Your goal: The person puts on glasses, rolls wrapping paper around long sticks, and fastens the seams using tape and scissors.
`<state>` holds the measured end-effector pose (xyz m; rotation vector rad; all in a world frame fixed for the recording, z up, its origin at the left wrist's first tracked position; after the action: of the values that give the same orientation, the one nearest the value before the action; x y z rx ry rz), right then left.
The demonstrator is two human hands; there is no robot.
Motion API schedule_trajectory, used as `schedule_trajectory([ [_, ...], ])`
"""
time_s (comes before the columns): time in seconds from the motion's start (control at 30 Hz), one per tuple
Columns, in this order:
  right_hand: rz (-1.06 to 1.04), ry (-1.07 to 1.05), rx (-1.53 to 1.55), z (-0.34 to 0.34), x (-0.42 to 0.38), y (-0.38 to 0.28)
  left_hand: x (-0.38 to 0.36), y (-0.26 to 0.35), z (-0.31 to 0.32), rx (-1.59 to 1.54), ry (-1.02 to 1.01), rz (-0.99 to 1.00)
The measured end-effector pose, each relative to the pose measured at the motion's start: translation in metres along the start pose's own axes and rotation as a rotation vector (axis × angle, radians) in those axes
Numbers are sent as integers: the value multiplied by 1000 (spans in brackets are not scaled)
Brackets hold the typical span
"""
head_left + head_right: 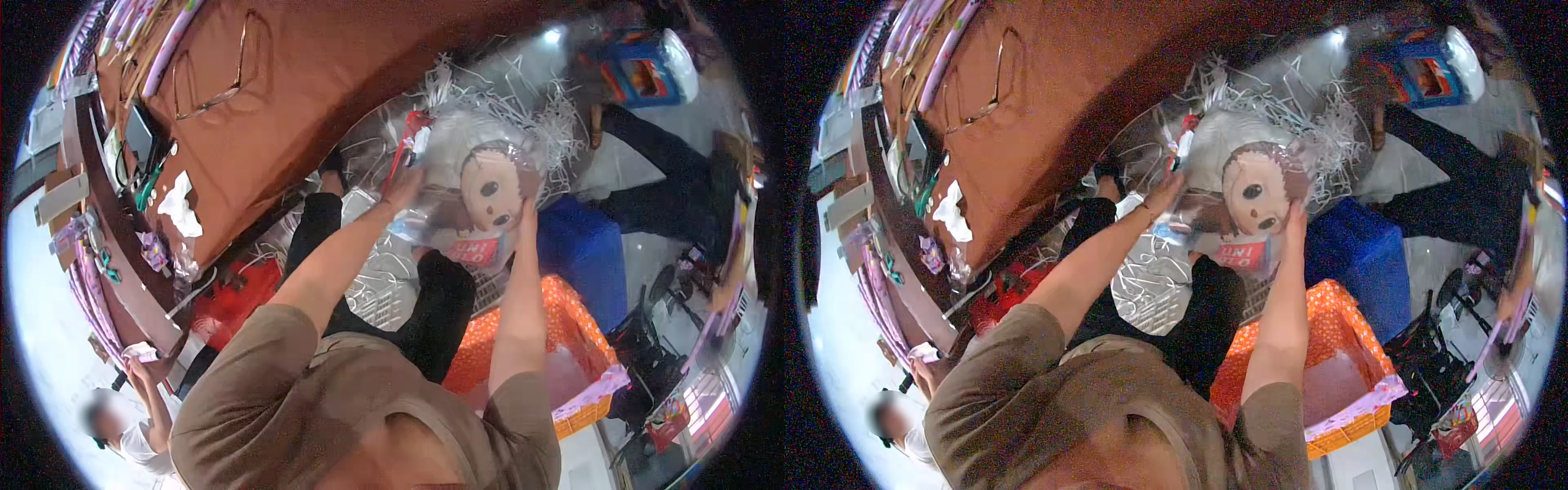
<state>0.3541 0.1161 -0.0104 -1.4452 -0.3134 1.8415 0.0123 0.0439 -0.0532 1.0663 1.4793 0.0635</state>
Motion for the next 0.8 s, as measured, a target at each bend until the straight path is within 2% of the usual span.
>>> schedule_trajectory([
  [0.07, -54, 342, -302, -20, -27, -1, -50, 12, 7, 257, 472, 289],
  [0.1, -124, 342, -314, 7, 47, -19, 5, 23, -30, 239, 503, 350],
  [0.17, 111, 169, -703, 38, 52, -5, -56, 6, -54, -603, 492, -16],
  [0.2, -104, 211, -714, 62, 48, 3, -71, -17, -54, -541, 431, -106],
  [0.27, -117, 186, -754, 115, 53, 14, -86, -53, -52, -491, 376, -178],
  [0.33, -121, 156, -792, 159, 53, 24, -111, -77, -49, -783, 385, -224],
  [0.4, -387, -6, -1113, 204, 48, 17, -127, -83, -54, -764, 383, -274],
  [0.43, -394, -8, -1128, 213, 49, 14, -131, -84, -60, -736, 379, -319],
  [0.47, -258, -22, -1102, 221, 55, 18, -131, -82, -68, -758, 379, -309],
  [0.5, -123, -38, -1076, 224, 62, 26, -126, -79, -73, -565, 274, -247],
  [0.53, -196, 93, -1400, 237, 63, 16, -122, -76, -79, -373, 176, -181],
  [0.57, -80, 148, -1538, 243, 58, 10, -118, -71, -87, -178, 88, -110],
  [0.6, 35, 214, -1674, 264, 29, -6, -136, -55, -102, 22, 252, -184],
  [0.63, -113, 90, -1796, 256, 35, 8, -139, -72, -100, -197, 597, -285],
  [0.67, -264, -40, -1913, 246, 45, 21, -148, -51, -112, -159, 510, -270],
  [0.7, -251, 40, -1984, 280, 12, 7, -160, -33, -126, -116, 420, -255],
  [0.73, -235, 123, -2047, 315, -20, 1, -171, -21, -134, -251, 346, -191],
  [0.77, -265, 121, -2067, 334, -28, -3, -177, -10, -141, -380, 273, -125],
  [0.8, -306, 64, -1970, 352, -33, -5, -171, -15, -135, -329, 225, -206],
])
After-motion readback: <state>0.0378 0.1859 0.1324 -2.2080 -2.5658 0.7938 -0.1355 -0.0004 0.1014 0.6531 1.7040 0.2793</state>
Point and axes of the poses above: each hand's wrist, its own x-axis towards the middle knuckle, its own z-axis out of the palm, y = z × x, the point moved 7 cm from there along x, towards the middle knuckle, and after that the axes turned 5 degrees about x, right-handed, at the moved point
